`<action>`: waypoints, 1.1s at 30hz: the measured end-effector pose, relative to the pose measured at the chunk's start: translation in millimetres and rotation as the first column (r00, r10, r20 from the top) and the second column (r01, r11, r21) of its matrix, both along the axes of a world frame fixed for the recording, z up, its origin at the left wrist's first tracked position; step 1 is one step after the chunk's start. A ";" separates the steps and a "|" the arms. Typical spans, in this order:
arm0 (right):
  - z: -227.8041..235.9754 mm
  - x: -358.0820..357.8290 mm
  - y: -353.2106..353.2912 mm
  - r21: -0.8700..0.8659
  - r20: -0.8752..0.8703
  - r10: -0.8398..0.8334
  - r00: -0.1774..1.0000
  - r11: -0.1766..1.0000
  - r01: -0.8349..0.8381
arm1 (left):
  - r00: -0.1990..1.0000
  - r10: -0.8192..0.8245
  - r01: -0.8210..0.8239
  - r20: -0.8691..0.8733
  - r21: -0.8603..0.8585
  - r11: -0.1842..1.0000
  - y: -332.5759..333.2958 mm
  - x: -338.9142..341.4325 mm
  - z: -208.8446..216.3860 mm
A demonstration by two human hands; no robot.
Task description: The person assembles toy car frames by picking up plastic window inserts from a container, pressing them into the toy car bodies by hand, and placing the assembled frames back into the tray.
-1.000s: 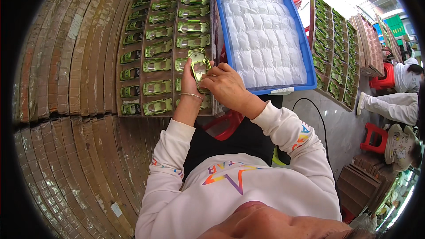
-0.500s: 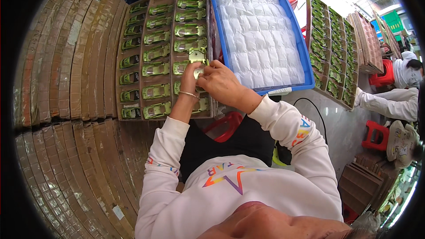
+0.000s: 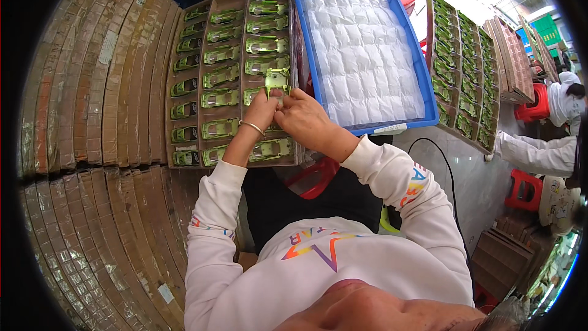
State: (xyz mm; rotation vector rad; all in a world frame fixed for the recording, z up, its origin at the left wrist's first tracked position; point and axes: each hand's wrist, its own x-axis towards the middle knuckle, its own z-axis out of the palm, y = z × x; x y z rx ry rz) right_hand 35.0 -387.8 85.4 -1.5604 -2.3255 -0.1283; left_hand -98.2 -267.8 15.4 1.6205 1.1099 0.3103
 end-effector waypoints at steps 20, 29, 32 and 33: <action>-0.4 7.0 -5.2 0.016 0.023 -0.017 1.000 1.000 0.016 | 0.947 0.172 -0.166 0.272 -0.046 0.985 -11.7 5.4 14.9; 18.2 28.6 -25.3 0.092 -0.386 -0.064 0.920 0.990 0.107 | 0.892 0.215 -0.107 0.398 -0.276 0.955 -13.4 3.0 52.1; 12.3 28.5 -24.0 -0.130 -0.668 -0.282 0.689 0.956 0.265 | 0.865 0.249 -0.071 0.436 -0.386 0.920 -21.6 8.5 62.0; 7.5 25.7 -21.6 -0.367 -0.777 -0.439 0.451 0.898 0.243 | 0.874 0.222 -0.080 0.433 -0.321 0.944 -22.2 8.2 54.7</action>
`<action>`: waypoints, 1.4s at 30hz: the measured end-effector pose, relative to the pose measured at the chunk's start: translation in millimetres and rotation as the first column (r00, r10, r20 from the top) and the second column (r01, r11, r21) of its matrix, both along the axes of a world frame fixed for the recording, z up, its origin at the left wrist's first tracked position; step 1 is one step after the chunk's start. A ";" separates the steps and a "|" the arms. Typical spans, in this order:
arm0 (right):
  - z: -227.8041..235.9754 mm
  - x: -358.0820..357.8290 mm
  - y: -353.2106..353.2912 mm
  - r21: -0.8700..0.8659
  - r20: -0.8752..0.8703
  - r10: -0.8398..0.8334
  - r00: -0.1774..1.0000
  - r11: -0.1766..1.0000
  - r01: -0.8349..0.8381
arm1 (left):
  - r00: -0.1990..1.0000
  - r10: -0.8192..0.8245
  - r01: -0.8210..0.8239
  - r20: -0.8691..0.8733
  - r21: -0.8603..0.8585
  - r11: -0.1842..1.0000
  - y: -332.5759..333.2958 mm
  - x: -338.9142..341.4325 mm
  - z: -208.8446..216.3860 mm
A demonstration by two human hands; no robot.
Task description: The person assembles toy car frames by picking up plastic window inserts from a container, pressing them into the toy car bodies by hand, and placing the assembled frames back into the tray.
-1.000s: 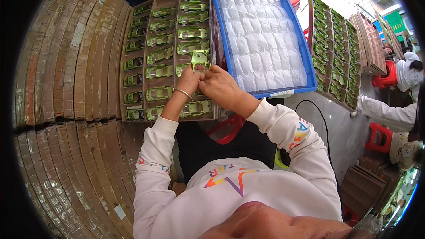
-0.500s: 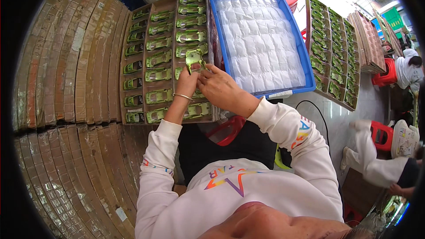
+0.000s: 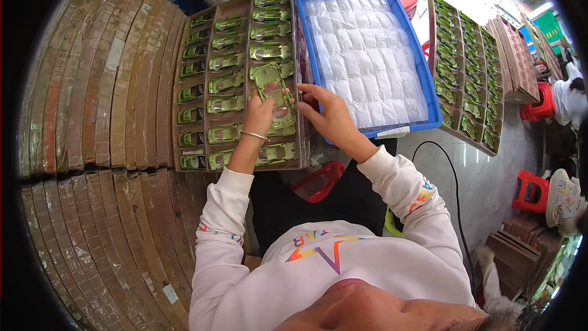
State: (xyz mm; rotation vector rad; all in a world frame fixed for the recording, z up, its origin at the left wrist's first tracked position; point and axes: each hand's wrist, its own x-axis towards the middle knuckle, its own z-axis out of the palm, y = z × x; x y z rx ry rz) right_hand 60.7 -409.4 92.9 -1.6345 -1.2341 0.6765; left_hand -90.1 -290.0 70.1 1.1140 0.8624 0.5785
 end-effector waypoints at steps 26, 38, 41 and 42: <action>-65.1 -12.1 37.7 0.001 -0.360 -0.165 0.918 0.984 0.177 | 0.909 0.190 0.074 -0.372 0.591 0.803 -25.1 21.7 -16.3; -73.9 -14.9 46.9 0.032 -0.383 -0.188 0.904 0.976 0.217 | 0.922 0.260 -0.012 -0.287 0.651 0.759 -18.4 22.7 -33.2; -67.2 -17.5 47.1 0.023 -0.400 -0.193 0.896 0.975 0.221 | 0.916 0.270 -0.015 -0.297 0.647 0.762 -15.9 21.5 -37.5; -65.1 -18.2 47.8 0.014 -0.425 -0.191 0.885 0.976 0.217 | 0.919 0.273 -0.026 -0.284 0.647 0.762 -14.6 20.9 -39.1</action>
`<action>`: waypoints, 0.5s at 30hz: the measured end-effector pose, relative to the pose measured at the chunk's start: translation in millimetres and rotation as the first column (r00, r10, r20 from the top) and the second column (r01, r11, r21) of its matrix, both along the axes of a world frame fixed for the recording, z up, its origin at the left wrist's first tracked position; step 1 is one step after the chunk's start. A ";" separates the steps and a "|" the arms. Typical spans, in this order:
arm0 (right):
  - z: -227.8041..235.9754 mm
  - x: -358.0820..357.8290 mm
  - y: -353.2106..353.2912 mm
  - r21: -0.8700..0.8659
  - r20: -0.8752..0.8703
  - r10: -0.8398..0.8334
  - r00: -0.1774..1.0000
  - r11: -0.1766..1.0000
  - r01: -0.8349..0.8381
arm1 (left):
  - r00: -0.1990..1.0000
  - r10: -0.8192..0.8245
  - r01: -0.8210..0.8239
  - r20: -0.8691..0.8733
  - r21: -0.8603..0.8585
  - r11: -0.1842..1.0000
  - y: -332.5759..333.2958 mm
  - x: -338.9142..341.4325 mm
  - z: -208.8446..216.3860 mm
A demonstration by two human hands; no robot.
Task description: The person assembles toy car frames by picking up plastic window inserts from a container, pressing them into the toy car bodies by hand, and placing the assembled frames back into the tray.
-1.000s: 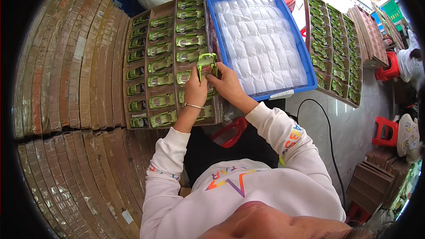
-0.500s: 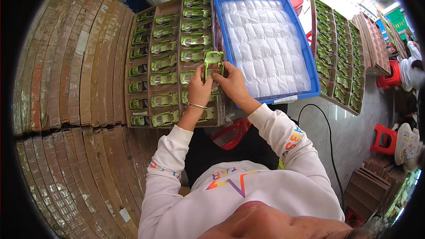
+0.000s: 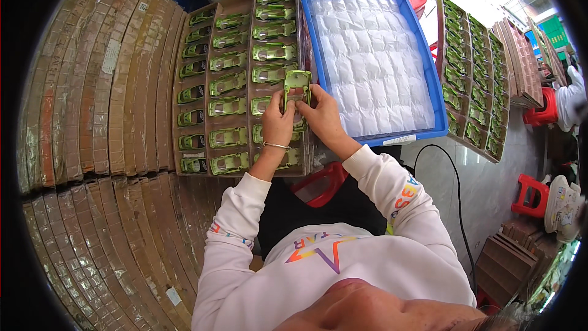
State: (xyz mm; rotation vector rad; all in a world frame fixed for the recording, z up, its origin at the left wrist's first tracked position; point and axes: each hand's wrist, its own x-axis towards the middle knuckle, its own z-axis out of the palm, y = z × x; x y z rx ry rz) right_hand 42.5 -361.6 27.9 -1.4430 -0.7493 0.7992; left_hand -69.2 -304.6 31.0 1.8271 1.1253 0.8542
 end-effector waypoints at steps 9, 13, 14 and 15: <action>-2.8 1.5 3.3 -0.034 0.117 -0.001 0.993 0.999 0.005 | 0.996 0.035 -0.027 -0.079 0.103 0.994 0.5 6.5 3.6; -8.1 5.2 5.7 -0.015 0.087 -0.053 0.995 0.998 0.055 | 0.992 0.031 -0.023 -0.124 0.068 0.997 3.2 15.6 7.2; -7.5 6.2 6.4 -0.009 0.053 -0.055 0.997 0.998 0.056 | 0.987 0.027 -0.026 -0.159 0.008 1.000 5.0 16.9 9.0; -7.0 8.0 7.5 -0.003 0.019 -0.057 0.998 0.998 0.057 | 0.988 0.014 -0.008 -0.153 0.042 0.999 10.3 15.7 -3.0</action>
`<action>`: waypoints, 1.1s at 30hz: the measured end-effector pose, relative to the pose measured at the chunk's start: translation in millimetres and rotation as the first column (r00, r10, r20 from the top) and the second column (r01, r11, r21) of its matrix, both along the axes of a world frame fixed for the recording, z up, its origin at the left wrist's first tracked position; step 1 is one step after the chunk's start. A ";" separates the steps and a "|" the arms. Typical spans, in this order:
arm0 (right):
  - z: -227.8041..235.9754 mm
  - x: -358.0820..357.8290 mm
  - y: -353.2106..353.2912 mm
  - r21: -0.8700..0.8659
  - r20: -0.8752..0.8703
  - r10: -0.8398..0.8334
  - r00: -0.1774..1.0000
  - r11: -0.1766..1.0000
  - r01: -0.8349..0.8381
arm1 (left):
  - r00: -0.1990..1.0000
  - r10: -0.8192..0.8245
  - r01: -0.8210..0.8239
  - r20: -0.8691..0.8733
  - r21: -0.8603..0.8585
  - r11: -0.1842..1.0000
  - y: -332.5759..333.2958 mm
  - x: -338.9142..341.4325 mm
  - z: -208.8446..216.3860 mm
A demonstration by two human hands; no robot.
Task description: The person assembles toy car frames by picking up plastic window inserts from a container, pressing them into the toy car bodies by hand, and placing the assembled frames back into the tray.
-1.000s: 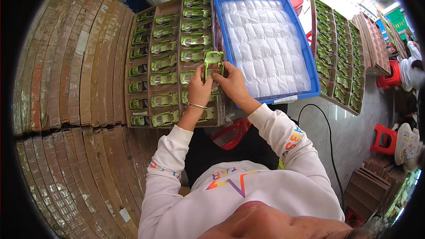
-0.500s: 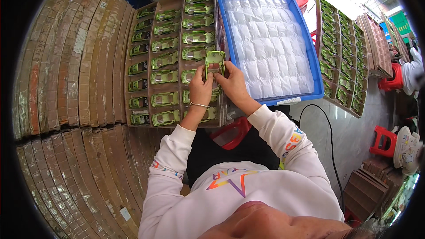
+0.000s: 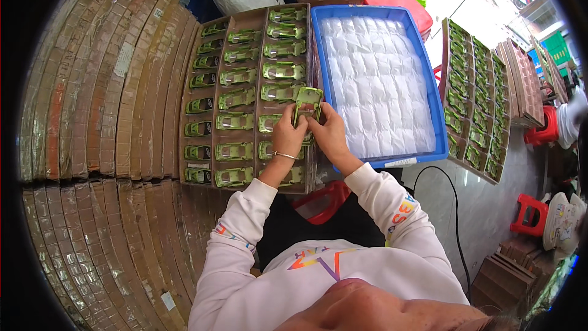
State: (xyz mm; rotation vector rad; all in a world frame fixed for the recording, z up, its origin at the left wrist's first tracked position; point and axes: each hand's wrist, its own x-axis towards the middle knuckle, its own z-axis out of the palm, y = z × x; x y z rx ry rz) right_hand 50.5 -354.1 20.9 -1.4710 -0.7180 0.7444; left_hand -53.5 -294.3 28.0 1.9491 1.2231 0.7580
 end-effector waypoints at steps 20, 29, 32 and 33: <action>-42.5 150.9 -12.8 -0.209 -0.159 0.011 0.987 0.977 -0.044 | 0.946 0.226 -0.169 0.232 -0.243 0.955 370.5 7.3 -64.0; -51.1 248.7 25.3 -0.163 -0.040 -0.128 0.991 0.979 0.120 | 0.967 0.227 -0.199 0.120 -0.204 0.958 474.1 38.8 -92.5; -46.5 266.3 56.7 -0.117 0.072 -0.110 0.991 0.986 0.118 | 0.924 0.321 -0.283 0.206 -0.194 0.939 480.4 39.8 -89.2; -47.1 269.2 68.2 -0.114 0.062 -0.100 0.993 0.988 0.107 | 0.878 0.353 -0.307 0.324 -0.185 0.934 486.6 37.1 -89.0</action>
